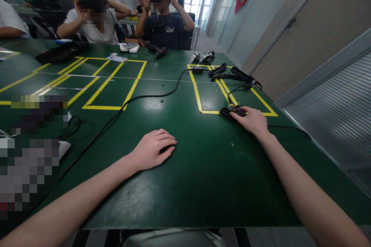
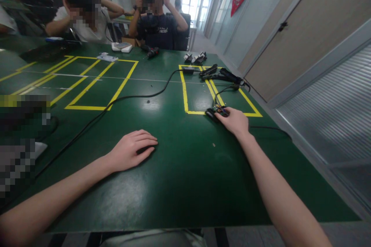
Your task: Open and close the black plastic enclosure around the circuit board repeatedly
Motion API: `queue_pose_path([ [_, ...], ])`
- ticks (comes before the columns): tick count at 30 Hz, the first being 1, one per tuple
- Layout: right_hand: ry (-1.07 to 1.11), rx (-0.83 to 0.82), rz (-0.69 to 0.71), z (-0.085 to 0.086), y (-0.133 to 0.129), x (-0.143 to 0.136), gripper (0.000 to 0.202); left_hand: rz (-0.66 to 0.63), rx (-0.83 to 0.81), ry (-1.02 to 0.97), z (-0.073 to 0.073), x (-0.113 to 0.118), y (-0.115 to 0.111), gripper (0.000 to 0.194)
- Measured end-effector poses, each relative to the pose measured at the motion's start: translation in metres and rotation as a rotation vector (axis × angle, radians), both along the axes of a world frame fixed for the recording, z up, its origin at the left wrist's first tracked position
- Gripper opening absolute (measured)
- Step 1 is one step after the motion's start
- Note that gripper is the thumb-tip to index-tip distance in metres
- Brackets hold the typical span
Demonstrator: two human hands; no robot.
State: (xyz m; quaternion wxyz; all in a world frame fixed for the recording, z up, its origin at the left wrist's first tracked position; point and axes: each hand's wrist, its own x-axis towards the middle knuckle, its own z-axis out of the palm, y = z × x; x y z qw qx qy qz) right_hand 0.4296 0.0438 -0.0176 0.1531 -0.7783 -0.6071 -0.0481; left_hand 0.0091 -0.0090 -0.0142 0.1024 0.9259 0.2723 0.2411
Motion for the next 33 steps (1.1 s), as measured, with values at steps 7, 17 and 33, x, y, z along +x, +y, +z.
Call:
queue_pose_path([
  [7,0.176,-0.001,0.752,0.002,-0.037,-0.113,0.031,-0.022,0.046,-0.103,0.005,0.002,-0.002,0.017],
  [17,0.281,0.101,1.227,0.007,-0.066,-0.142,0.019,-0.083,-0.021,-0.058,0.003,0.005,-0.007,0.045],
  [33,0.321,-0.046,1.278,0.015,-0.066,-0.135,0.026,-0.069,-0.106,0.000,0.003,-0.003,-0.003,0.053],
])
